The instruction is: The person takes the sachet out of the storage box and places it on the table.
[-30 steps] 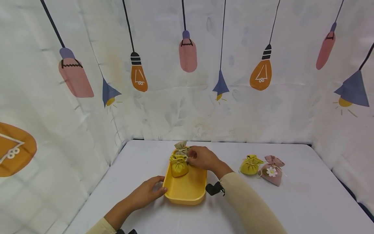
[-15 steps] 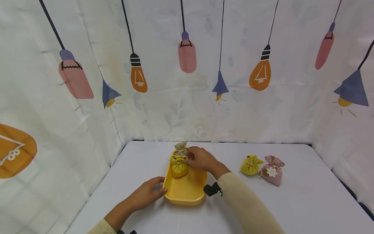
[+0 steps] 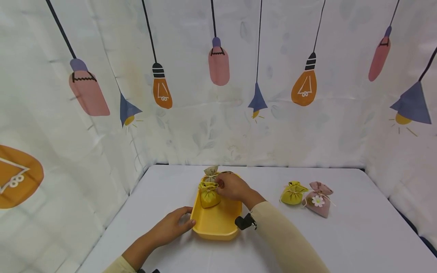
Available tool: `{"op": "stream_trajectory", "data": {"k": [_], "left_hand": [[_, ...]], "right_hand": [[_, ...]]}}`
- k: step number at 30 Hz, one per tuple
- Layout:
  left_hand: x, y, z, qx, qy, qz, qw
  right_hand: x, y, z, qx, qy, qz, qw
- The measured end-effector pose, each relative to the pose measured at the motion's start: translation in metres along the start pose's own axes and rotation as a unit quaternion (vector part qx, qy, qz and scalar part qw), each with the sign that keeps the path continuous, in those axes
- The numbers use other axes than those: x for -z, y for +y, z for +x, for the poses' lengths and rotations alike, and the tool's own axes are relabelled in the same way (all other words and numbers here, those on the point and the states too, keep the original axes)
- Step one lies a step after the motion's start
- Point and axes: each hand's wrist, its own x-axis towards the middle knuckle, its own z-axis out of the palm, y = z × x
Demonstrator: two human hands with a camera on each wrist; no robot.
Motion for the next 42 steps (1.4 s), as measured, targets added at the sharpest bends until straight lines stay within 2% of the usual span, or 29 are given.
{"op": "stream_trajectory", "data": {"k": [9, 19, 32, 42], "left_hand": [[-0.002, -0.002, 0.000, -0.009, 0.004, 0.001, 1.0000], [-0.001, 0.001, -0.001, -0.005, 0.000, -0.005, 1.0000], [0.000, 0.001, -0.002, -0.016, 0.006, -0.005, 0.9998], [-0.001, -0.001, -0.001, -0.012, 0.007, 0.000, 0.9999]], "right_hand": [[0.000, -0.006, 0.001, -0.001, -0.008, -0.010, 1.000], [0.002, -0.007, -0.002, -0.001, 0.020, 0.009, 1.000], [0.017, -0.008, -0.016, -0.014, 0.054, 0.022, 0.998], [0.029, -0.006, -0.026, -0.012, 0.091, 0.048, 0.995]]}}
